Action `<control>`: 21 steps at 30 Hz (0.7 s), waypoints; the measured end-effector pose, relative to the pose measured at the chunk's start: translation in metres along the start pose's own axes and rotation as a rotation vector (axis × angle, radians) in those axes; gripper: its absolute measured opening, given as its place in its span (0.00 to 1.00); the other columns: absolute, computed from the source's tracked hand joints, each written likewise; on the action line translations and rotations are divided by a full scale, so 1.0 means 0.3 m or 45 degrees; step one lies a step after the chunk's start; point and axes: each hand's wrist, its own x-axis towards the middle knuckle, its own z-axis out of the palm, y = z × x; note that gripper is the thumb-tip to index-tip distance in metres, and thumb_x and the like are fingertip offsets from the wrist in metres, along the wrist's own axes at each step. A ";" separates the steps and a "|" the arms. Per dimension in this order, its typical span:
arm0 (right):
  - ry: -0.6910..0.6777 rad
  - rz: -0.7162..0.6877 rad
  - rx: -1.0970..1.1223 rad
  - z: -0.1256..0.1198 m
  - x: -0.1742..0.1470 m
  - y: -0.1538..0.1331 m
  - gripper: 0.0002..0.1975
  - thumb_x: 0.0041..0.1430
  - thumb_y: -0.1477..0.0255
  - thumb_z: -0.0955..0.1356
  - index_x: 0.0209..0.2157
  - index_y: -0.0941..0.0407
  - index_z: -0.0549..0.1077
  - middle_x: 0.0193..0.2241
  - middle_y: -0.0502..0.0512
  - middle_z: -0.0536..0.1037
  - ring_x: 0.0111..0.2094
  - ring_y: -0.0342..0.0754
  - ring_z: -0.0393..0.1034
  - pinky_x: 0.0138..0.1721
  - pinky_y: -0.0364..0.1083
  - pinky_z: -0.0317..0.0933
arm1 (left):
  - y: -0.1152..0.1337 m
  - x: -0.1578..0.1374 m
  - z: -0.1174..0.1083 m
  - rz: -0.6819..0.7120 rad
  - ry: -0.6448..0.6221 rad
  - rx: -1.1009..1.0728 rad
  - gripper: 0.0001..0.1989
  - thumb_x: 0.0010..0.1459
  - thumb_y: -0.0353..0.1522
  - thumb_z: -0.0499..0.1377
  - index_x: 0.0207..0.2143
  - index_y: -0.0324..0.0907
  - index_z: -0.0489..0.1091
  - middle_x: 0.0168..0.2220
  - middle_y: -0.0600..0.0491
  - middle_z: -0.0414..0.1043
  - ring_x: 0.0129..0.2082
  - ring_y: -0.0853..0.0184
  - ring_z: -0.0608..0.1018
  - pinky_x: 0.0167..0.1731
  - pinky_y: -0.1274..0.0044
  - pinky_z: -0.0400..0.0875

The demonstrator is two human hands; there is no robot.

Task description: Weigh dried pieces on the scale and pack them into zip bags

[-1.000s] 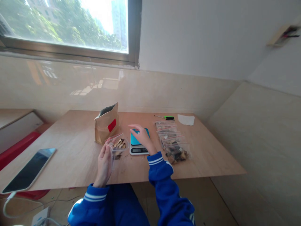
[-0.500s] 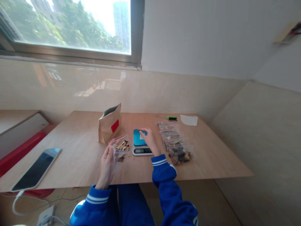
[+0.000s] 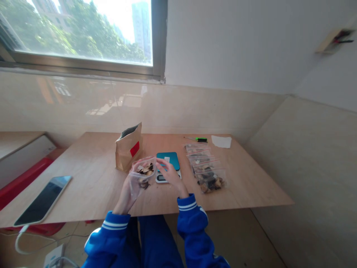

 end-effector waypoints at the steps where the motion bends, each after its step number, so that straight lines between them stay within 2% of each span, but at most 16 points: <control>1: 0.031 0.003 0.038 0.013 -0.009 0.007 0.17 0.58 0.59 0.67 0.45 0.54 0.73 0.48 0.58 0.77 0.49 0.50 0.72 0.52 0.50 0.64 | -0.008 0.007 0.008 -0.027 0.010 -0.002 0.20 0.53 0.40 0.63 0.48 0.42 0.73 0.50 0.47 0.75 0.51 0.58 0.76 0.53 0.66 0.68; 3: 0.161 0.001 0.118 0.033 -0.025 0.015 0.19 0.53 0.59 0.71 0.42 0.55 0.72 0.42 0.57 0.78 0.43 0.50 0.74 0.48 0.48 0.67 | -0.015 0.014 0.025 -0.083 0.008 0.002 0.19 0.50 0.39 0.65 0.44 0.42 0.74 0.47 0.47 0.77 0.48 0.57 0.77 0.50 0.65 0.70; 5: 0.320 0.014 0.188 0.040 -0.040 0.016 0.20 0.49 0.59 0.73 0.40 0.55 0.71 0.38 0.56 0.78 0.39 0.49 0.74 0.44 0.48 0.68 | -0.007 0.003 0.036 -0.137 -0.087 -0.006 0.21 0.50 0.42 0.65 0.44 0.39 0.75 0.47 0.44 0.77 0.49 0.55 0.77 0.50 0.64 0.69; 7: 0.458 0.034 0.243 0.033 -0.057 0.013 0.20 0.49 0.58 0.73 0.39 0.56 0.70 0.37 0.55 0.78 0.39 0.49 0.73 0.44 0.47 0.67 | 0.010 -0.026 0.034 -0.194 -0.219 -0.077 0.28 0.55 0.50 0.58 0.48 0.36 0.73 0.51 0.40 0.74 0.53 0.52 0.74 0.53 0.61 0.67; 9: 0.585 0.048 0.260 0.018 -0.077 0.009 0.19 0.49 0.59 0.73 0.38 0.56 0.71 0.37 0.55 0.77 0.39 0.49 0.73 0.44 0.47 0.65 | 0.023 -0.063 0.023 -0.191 -0.268 -0.104 0.35 0.57 0.55 0.51 0.52 0.36 0.71 0.55 0.38 0.71 0.56 0.51 0.72 0.55 0.60 0.64; 11: 0.707 0.062 0.252 0.004 -0.101 0.004 0.19 0.48 0.59 0.73 0.37 0.57 0.72 0.35 0.54 0.77 0.38 0.49 0.72 0.42 0.47 0.65 | 0.024 -0.097 0.013 -0.103 -0.251 0.083 0.30 0.57 0.51 0.55 0.51 0.38 0.72 0.54 0.41 0.72 0.55 0.53 0.72 0.56 0.63 0.63; 14: 0.832 0.088 0.213 -0.004 -0.140 -0.009 0.19 0.47 0.59 0.73 0.35 0.57 0.72 0.32 0.53 0.76 0.36 0.49 0.71 0.39 0.46 0.64 | 0.001 -0.126 0.017 0.075 -0.149 0.463 0.20 0.57 0.44 0.60 0.45 0.39 0.75 0.48 0.45 0.77 0.51 0.56 0.76 0.53 0.68 0.66; 17: 0.818 0.078 0.203 0.008 -0.170 -0.034 0.18 0.50 0.58 0.72 0.36 0.58 0.73 0.32 0.54 0.77 0.35 0.48 0.71 0.38 0.46 0.64 | -0.032 -0.135 0.042 0.230 -0.002 0.684 0.18 0.59 0.44 0.57 0.42 0.41 0.76 0.43 0.47 0.79 0.46 0.58 0.78 0.47 0.70 0.70; 21: 0.596 0.090 0.219 0.024 -0.183 -0.063 0.18 0.56 0.56 0.68 0.36 0.58 0.76 0.35 0.57 0.79 0.35 0.49 0.72 0.38 0.46 0.65 | -0.051 -0.139 0.075 0.266 -0.029 0.844 0.17 0.57 0.43 0.59 0.45 0.43 0.74 0.43 0.48 0.79 0.44 0.60 0.79 0.43 0.72 0.72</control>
